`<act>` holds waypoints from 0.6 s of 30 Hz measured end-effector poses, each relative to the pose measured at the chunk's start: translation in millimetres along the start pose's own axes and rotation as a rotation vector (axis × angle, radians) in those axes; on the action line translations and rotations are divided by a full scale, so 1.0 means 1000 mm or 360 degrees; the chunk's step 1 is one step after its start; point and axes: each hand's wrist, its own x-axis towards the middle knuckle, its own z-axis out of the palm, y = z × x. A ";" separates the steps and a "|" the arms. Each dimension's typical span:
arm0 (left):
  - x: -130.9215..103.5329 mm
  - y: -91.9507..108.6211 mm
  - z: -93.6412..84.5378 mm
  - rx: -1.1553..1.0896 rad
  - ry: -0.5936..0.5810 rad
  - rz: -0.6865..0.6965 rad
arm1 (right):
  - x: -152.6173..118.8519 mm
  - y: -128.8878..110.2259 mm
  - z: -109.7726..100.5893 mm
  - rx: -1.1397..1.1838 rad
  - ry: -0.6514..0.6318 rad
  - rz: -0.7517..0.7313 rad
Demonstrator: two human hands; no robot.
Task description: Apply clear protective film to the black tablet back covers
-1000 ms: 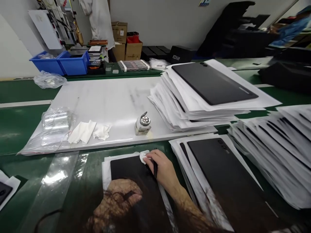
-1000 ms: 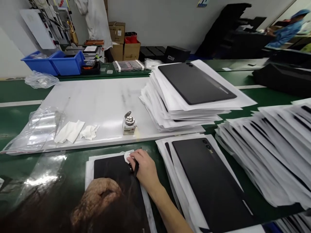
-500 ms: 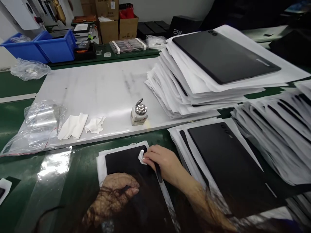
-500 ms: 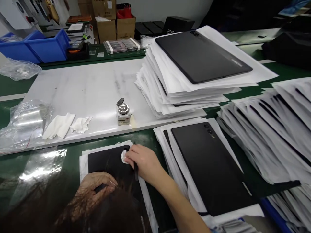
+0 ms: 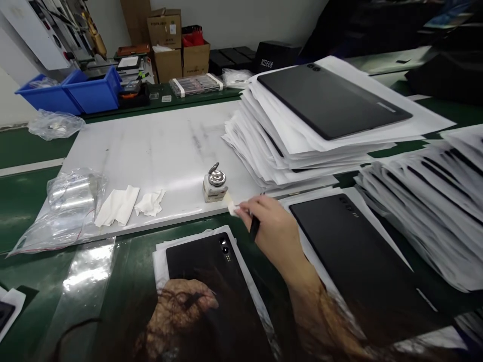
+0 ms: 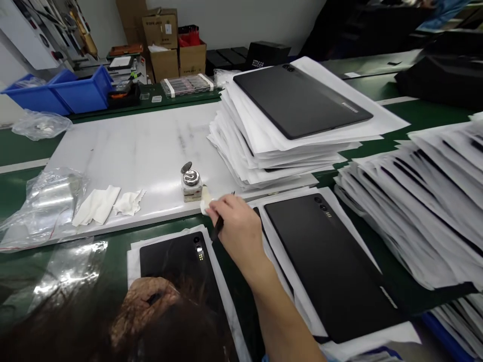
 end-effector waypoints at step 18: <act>0.006 -0.007 -0.005 -0.0601 0.0174 0.0066 | -0.051 -0.037 -0.032 0.1361 0.0019 0.0580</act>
